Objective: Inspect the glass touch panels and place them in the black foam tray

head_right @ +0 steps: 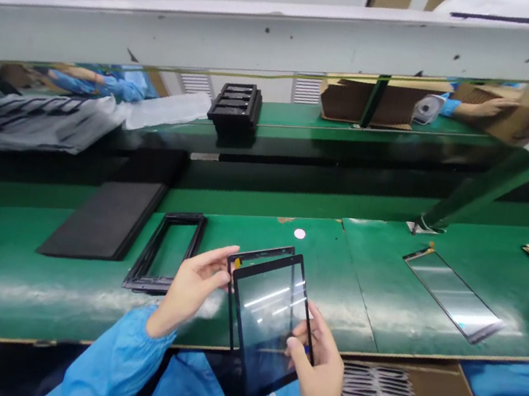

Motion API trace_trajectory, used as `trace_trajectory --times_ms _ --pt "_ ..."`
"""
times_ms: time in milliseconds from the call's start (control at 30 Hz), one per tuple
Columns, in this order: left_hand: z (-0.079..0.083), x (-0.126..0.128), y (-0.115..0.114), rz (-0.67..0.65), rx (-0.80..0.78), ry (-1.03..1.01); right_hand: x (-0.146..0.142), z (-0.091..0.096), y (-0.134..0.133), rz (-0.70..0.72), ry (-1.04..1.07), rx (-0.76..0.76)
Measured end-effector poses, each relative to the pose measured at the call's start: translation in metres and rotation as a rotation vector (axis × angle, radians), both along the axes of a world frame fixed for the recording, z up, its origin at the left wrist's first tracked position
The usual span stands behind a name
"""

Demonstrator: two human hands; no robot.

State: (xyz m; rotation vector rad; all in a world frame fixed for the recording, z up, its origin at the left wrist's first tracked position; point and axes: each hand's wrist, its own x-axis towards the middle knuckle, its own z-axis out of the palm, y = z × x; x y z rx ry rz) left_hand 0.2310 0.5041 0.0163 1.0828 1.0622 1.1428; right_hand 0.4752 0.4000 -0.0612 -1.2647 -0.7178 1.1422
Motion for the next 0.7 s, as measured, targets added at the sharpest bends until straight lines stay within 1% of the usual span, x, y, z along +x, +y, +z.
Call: trace_trajectory --times_ms 67,167,367,467,533,633,700 --pt "0.002 -0.002 -0.003 0.009 0.014 -0.032 -0.006 -0.005 0.000 0.013 0.007 0.001" --pt "0.002 -0.009 -0.006 0.017 0.021 -0.043 -0.010 -0.007 0.000 0.022 0.005 0.004" --pt "0.002 -0.017 -0.009 0.005 0.011 -0.032 -0.022 0.002 0.000 -0.023 -0.068 0.005" --pt "0.002 -0.018 -0.011 0.014 -0.043 -0.047 -0.028 0.007 -0.002 -0.010 -0.087 -0.023" --pt "0.001 -0.018 -0.012 0.021 -0.076 -0.061 -0.031 0.009 -0.003 -0.025 -0.096 -0.031" --pt "-0.002 -0.017 -0.013 0.019 -0.093 -0.093 -0.034 0.012 -0.004 -0.038 -0.099 -0.046" --pt "-0.004 -0.016 -0.014 0.016 -0.100 -0.117 -0.035 0.014 -0.004 -0.017 -0.096 -0.058"
